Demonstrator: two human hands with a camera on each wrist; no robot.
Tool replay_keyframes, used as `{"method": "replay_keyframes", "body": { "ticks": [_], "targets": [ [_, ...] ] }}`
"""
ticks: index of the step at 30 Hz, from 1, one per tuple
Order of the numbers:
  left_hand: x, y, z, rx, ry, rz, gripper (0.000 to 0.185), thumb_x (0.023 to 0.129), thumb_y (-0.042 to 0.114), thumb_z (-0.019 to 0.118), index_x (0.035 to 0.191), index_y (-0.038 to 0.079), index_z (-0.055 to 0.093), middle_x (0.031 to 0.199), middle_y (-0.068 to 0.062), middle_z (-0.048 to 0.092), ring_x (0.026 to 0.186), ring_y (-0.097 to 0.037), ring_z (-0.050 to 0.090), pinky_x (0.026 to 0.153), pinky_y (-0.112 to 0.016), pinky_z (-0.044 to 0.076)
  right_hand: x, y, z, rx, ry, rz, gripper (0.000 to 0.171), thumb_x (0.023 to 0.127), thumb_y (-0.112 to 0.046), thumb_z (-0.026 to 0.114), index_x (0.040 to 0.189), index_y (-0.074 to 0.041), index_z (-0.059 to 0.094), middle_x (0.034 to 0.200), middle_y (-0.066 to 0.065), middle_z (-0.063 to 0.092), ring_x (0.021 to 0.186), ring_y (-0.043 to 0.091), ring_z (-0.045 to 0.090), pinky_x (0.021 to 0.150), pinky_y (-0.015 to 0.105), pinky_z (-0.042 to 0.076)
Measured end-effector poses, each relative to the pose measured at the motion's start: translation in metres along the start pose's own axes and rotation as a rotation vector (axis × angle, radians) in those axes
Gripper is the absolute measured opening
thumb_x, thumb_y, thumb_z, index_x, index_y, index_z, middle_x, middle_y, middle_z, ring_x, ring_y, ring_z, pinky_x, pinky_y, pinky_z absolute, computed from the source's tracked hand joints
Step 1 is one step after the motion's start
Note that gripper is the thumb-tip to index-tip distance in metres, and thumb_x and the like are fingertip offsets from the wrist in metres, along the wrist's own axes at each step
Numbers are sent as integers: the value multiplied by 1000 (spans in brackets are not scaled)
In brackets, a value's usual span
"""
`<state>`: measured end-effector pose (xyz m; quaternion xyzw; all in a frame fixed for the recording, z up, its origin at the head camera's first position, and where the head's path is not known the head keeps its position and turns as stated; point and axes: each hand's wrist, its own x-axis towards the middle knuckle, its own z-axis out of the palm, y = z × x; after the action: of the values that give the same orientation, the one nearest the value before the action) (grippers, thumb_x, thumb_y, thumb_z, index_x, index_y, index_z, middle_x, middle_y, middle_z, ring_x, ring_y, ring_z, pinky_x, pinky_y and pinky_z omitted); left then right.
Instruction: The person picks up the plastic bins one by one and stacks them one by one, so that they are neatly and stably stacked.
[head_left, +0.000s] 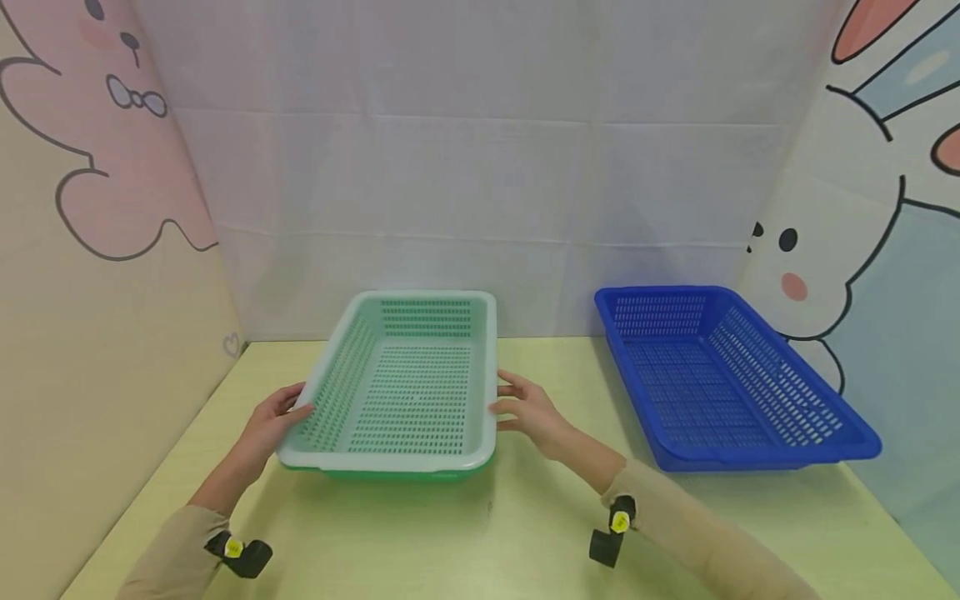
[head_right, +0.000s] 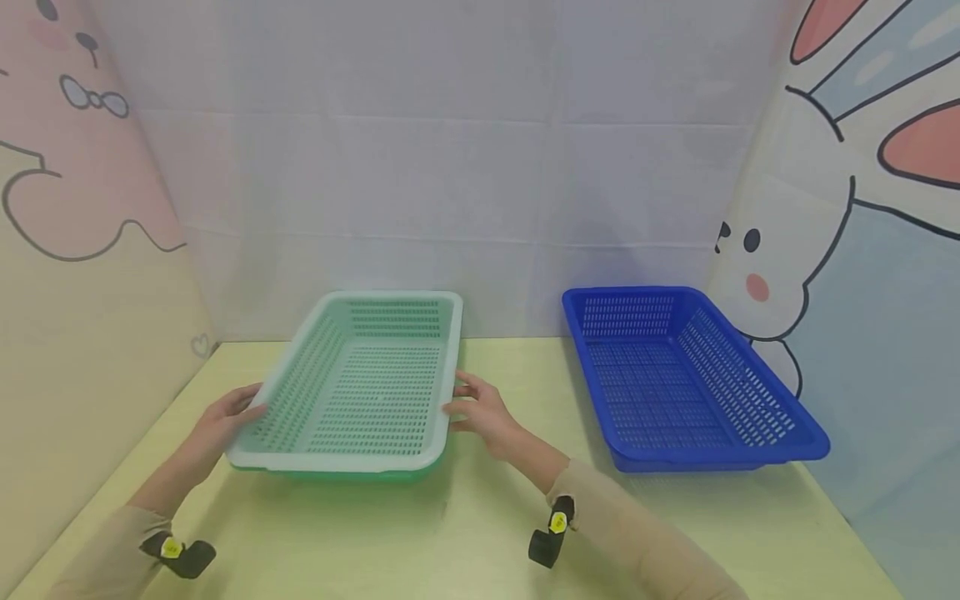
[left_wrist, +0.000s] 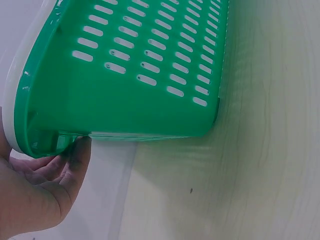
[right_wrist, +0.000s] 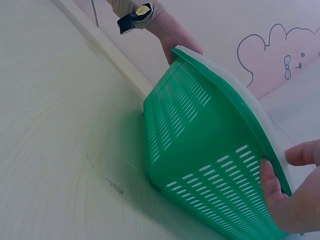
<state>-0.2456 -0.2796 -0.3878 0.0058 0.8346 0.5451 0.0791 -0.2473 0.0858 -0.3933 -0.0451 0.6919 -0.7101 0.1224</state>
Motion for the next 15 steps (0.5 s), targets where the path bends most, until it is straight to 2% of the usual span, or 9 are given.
{"method": "replay_keyframes", "body": {
  "ticks": [7,15],
  "targets": [
    [5,2,7,-38,-12,0,63,96,25,46,142,-5,16,141,-29,28,80,5,55,72,-18,48,0,0,-10,5,26,18,66,81,1,56,142,-5,30,125,21,49,93,19,59,80,39,53],
    [3,5,12,-12,15,-5,59,96,22,44,142,-5,18,137,-29,34,83,3,55,72,-19,47,-2,-1,-14,-39,11,11,63,83,-1,56,141,-4,31,125,21,49,96,21,59,81,40,52]
  ]
}}
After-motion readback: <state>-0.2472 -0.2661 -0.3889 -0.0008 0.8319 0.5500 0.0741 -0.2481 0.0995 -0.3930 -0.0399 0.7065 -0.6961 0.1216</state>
